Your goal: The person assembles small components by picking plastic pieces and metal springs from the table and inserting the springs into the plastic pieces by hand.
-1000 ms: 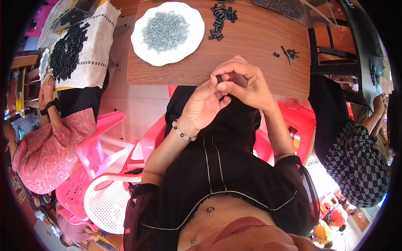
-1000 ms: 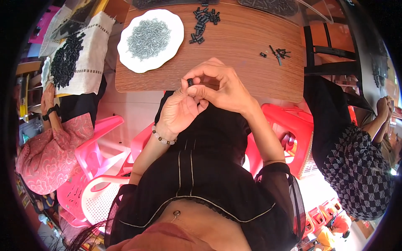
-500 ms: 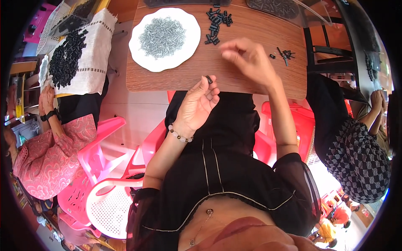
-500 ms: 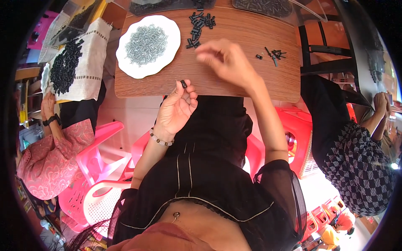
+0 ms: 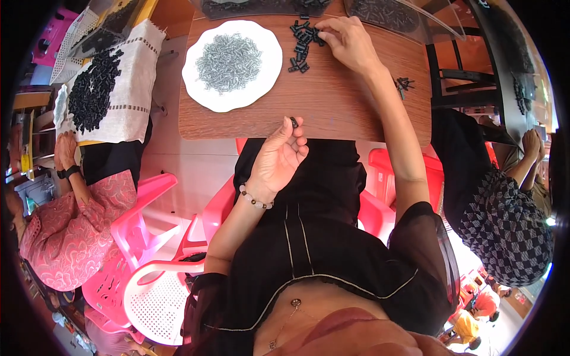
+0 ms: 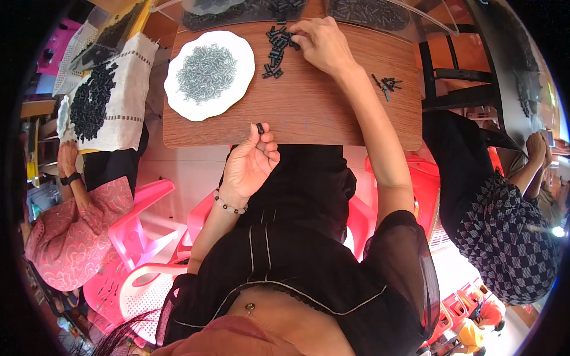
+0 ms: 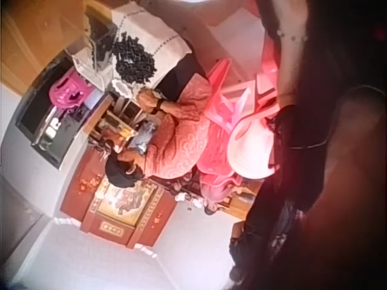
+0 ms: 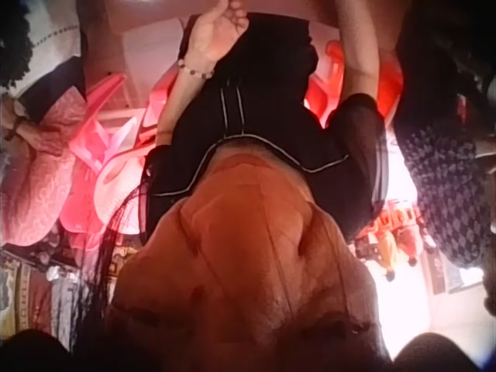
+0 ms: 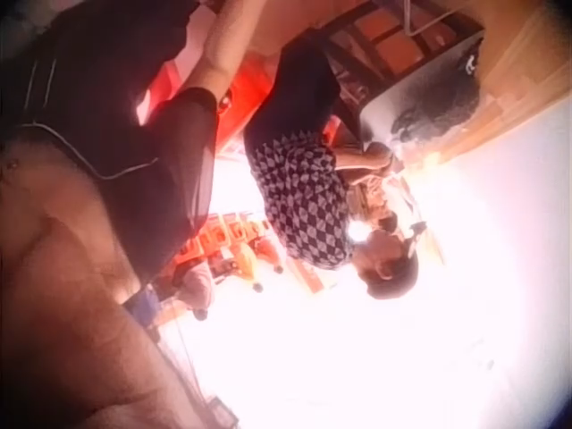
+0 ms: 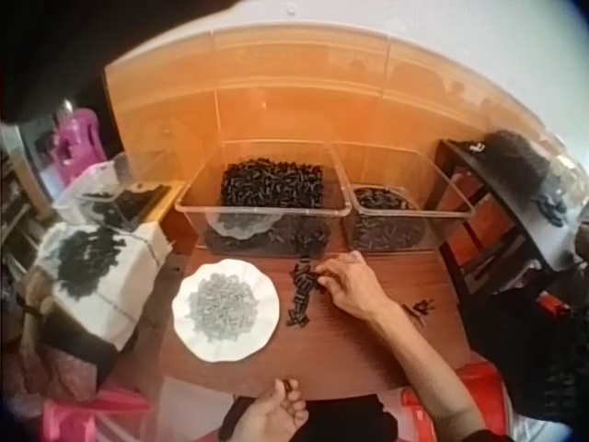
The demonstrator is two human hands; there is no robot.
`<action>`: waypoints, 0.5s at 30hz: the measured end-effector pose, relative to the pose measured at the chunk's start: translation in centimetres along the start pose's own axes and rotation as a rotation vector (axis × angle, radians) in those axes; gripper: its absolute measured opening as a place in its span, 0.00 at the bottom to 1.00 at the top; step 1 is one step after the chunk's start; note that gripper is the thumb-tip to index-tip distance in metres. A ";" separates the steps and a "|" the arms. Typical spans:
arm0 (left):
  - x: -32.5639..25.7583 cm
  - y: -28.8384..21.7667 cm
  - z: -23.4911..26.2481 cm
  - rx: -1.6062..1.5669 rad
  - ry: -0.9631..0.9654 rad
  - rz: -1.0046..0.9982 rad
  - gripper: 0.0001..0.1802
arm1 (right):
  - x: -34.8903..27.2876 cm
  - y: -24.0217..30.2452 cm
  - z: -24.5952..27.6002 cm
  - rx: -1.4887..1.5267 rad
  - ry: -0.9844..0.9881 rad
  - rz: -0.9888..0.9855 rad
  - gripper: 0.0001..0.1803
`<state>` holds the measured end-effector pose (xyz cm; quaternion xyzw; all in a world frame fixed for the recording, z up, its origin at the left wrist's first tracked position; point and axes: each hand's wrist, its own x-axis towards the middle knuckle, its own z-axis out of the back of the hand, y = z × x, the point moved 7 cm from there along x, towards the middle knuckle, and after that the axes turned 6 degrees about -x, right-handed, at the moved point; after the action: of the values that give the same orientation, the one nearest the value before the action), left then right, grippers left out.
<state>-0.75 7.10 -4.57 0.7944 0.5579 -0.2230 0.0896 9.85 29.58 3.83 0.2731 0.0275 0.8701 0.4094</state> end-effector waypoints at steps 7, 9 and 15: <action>0.0 0.2 -0.2 -0.046 -0.022 0.021 0.13 | 1.4 -0.3 -2.1 -0.097 0.034 -0.069 0.10; 0.0 0.2 -0.2 -0.051 -0.013 0.023 0.13 | 1.5 -0.2 -2.3 -0.130 0.024 -0.060 0.10; 0.0 0.1 -0.1 -0.005 0.003 0.010 0.18 | 1.3 -0.3 -2.5 -0.084 0.050 -0.092 0.08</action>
<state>-0.66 7.08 -4.44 0.7972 0.5548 -0.2198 0.0919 8.10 31.20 2.20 0.2322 0.0138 0.8572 0.4594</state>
